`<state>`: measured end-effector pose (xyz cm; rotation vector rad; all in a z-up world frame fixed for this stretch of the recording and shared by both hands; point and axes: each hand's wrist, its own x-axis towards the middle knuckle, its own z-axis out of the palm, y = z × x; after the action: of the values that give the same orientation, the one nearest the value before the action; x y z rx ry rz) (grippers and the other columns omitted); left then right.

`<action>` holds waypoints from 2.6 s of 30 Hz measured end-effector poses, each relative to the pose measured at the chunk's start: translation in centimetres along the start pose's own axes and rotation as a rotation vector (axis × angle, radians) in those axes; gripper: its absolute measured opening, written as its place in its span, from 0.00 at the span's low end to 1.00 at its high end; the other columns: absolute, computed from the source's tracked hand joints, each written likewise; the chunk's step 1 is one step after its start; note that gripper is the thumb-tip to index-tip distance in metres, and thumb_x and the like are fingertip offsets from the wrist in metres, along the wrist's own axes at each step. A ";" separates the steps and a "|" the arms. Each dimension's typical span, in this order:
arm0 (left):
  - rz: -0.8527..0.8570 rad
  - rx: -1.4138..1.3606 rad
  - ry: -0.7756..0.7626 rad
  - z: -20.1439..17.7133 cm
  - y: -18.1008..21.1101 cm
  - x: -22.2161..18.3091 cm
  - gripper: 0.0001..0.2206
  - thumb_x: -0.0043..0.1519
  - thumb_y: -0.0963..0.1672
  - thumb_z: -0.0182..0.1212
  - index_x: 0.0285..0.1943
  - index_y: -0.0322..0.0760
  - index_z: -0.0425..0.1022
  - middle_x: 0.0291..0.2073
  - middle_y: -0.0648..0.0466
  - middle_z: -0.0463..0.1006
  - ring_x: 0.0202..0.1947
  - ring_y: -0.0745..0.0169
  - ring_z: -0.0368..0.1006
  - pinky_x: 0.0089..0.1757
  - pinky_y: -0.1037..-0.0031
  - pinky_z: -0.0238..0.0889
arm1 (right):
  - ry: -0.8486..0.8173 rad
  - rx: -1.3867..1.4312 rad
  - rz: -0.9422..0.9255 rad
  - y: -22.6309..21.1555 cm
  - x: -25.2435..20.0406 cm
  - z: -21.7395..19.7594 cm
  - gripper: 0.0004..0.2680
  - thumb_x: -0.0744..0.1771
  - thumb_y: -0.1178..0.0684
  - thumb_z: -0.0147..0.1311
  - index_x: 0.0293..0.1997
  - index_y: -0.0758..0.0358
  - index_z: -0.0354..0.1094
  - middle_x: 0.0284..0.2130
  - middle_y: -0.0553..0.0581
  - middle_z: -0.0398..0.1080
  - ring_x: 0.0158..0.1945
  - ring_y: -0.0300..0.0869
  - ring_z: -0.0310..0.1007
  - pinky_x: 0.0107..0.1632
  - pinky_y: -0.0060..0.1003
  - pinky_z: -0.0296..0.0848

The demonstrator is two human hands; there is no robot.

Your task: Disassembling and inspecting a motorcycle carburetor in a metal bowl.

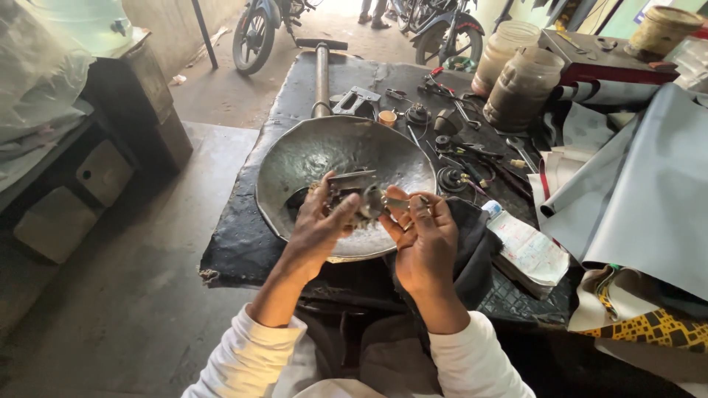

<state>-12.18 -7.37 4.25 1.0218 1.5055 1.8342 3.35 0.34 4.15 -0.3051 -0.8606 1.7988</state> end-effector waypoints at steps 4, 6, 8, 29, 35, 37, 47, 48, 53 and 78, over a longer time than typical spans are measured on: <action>-0.114 -0.284 -0.157 -0.4 -0.2 0.4 0.34 0.59 0.45 0.69 0.72 0.29 0.57 0.48 0.43 0.75 0.43 0.55 0.75 0.40 0.62 0.74 | -0.063 0.019 0.012 -0.7 -0.8 1.4 0.04 0.70 0.57 0.49 0.46 0.64 0.65 0.45 0.65 0.76 0.45 0.48 0.80 0.49 0.49 0.81; -0.129 -0.487 -0.139 -0.8 -0.5 0.5 0.37 0.57 0.45 0.69 0.73 0.36 0.53 0.51 0.44 0.75 0.46 0.54 0.77 0.43 0.58 0.75 | -0.071 0.042 0.002 -1.0 -0.2 0.4 0.04 0.69 0.58 0.50 0.45 0.65 0.66 0.42 0.64 0.76 0.43 0.48 0.81 0.46 0.48 0.81; -0.078 -0.856 -0.404 -1.5 -1.2 0.2 0.34 0.61 0.45 0.68 0.74 0.29 0.56 0.58 0.43 0.74 0.55 0.49 0.75 0.52 0.49 0.74 | -0.026 0.017 -0.057 -1.0 1.0 -2.3 0.04 0.70 0.60 0.55 0.48 0.69 0.70 0.36 0.59 0.74 0.38 0.42 0.79 0.39 0.41 0.80; -0.198 -0.710 -0.380 1.3 -1.8 -0.9 0.21 0.60 0.44 0.64 0.61 0.39 0.64 0.49 0.49 0.76 0.45 0.56 0.77 0.40 0.59 0.78 | 0.066 -0.204 -0.119 0.2 0.8 -2.2 0.07 0.66 0.59 0.63 0.46 0.68 0.73 0.32 0.53 0.76 0.30 0.33 0.74 0.28 0.24 0.66; -0.235 -0.681 -0.307 1.5 -1.0 -1.0 0.22 0.62 0.45 0.62 0.63 0.29 0.71 0.49 0.48 0.78 0.48 0.60 0.77 0.46 0.70 0.75 | 0.069 -0.228 -0.104 0.0 0.1 -1.5 0.08 0.67 0.56 0.61 0.46 0.70 0.75 0.32 0.55 0.78 0.28 0.32 0.73 0.25 0.24 0.64; -0.241 -0.629 -0.278 1.6 -0.4 -1.0 0.22 0.61 0.45 0.61 0.63 0.32 0.71 0.49 0.50 0.78 0.48 0.63 0.76 0.45 0.71 0.75 | 0.055 -0.240 -0.118 0.3 0.2 -2.0 0.08 0.67 0.56 0.60 0.47 0.70 0.75 0.32 0.55 0.78 0.26 0.32 0.71 0.24 0.23 0.63; -0.231 -0.602 -0.229 0.8 -0.9 -1.0 0.19 0.64 0.46 0.59 0.60 0.31 0.72 0.45 0.51 0.77 0.43 0.65 0.77 0.40 0.71 0.75 | -0.045 -0.458 -0.304 1.3 -0.5 -1.5 0.06 0.69 0.60 0.59 0.49 0.72 0.74 0.35 0.55 0.77 0.34 0.32 0.76 0.35 0.26 0.74; -0.229 -0.604 -0.224 0.8 -1.0 -1.1 0.19 0.64 0.46 0.59 0.60 0.31 0.72 0.45 0.51 0.77 0.43 0.65 0.77 0.40 0.71 0.75 | -0.050 -0.459 -0.301 1.3 -0.6 -1.3 0.06 0.69 0.60 0.59 0.49 0.72 0.74 0.35 0.55 0.77 0.34 0.32 0.76 0.35 0.26 0.74; -0.050 -0.555 -0.241 1.5 -1.2 -1.6 0.23 0.55 0.36 0.70 0.60 0.32 0.71 0.45 0.55 0.76 0.43 0.69 0.77 0.43 0.78 0.74 | 0.088 -0.681 -0.423 1.1 -1.4 -0.2 0.05 0.69 0.58 0.60 0.46 0.69 0.76 0.32 0.51 0.77 0.32 0.29 0.73 0.34 0.24 0.71; -0.030 -0.486 -0.097 1.2 -2.4 -1.4 0.21 0.52 0.41 0.76 0.53 0.33 0.71 0.41 0.53 0.77 0.39 0.69 0.78 0.39 0.76 0.76 | -0.016 -0.725 -0.406 2.1 -1.7 -0.8 0.06 0.69 0.60 0.60 0.49 0.68 0.75 0.33 0.53 0.76 0.30 0.31 0.74 0.29 0.25 0.73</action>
<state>-10.53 -7.30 1.68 0.8286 0.9409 1.9620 2.96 -1.23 1.84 -0.5308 -1.4561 1.0693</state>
